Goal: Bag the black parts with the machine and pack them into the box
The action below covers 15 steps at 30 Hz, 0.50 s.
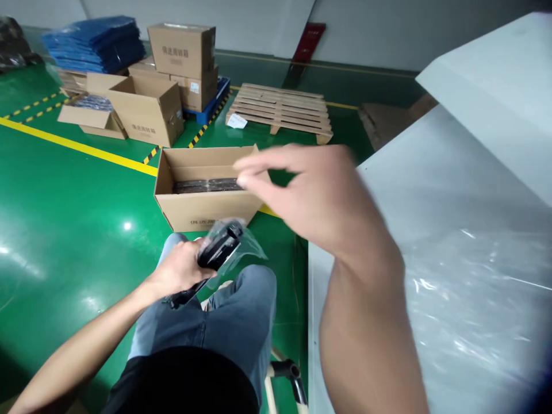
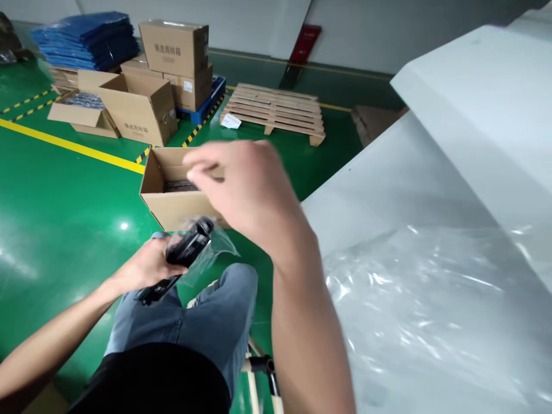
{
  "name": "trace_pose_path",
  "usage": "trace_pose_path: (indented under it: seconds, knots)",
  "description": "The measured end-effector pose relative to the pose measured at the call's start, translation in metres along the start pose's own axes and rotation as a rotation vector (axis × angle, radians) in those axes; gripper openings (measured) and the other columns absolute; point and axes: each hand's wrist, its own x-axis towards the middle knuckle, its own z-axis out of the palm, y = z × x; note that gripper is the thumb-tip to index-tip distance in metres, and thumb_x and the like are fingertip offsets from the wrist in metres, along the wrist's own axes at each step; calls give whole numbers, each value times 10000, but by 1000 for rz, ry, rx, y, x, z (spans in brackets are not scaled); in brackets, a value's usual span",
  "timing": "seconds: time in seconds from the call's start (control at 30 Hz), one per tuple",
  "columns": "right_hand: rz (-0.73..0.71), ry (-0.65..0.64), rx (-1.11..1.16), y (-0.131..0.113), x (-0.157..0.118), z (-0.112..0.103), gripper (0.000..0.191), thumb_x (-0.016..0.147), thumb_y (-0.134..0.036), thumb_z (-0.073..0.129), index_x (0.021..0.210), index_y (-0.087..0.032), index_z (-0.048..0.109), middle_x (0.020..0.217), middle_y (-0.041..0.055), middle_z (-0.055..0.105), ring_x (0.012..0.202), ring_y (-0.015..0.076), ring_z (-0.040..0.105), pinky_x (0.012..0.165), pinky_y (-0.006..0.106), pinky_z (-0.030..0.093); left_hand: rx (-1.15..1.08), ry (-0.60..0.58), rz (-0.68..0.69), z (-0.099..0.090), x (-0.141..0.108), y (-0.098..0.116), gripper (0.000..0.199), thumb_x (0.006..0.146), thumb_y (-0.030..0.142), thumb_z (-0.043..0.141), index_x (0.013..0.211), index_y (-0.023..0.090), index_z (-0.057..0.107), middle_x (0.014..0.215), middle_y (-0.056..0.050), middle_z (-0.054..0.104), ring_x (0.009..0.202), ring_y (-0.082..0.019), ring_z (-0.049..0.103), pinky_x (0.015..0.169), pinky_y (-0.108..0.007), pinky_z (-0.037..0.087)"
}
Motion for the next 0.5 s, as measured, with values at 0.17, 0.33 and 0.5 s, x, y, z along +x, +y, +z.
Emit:
trace_pose_path:
  seconds: [0.17,0.33,0.5]
  knots:
    - [-8,218,134,-7,-65,49,71,982,-254,709,1024,-263,766,911,-5,790,824,164,725,791,315,585,-836,369,-120,-3,8,-21,448,611,307,960,969,197,714,884,-13,746,743,-188,674,668,-285,542]
    - [80,-173,31,-10,-150,136,315,909,-306,818,1194,-222,715,1063,66,771,978,252,705,873,393,576,-1165,554,-195,10,4,-30,542,581,264,998,1023,189,693,920,-1,756,689,-133,690,646,-236,565]
    - [-6,-228,-169,-10,-190,171,180,992,-73,591,1039,-189,720,903,62,718,828,223,651,807,385,523,-1224,682,-224,27,6,-38,537,578,235,1002,1003,197,676,914,21,738,775,-135,698,738,-257,601]
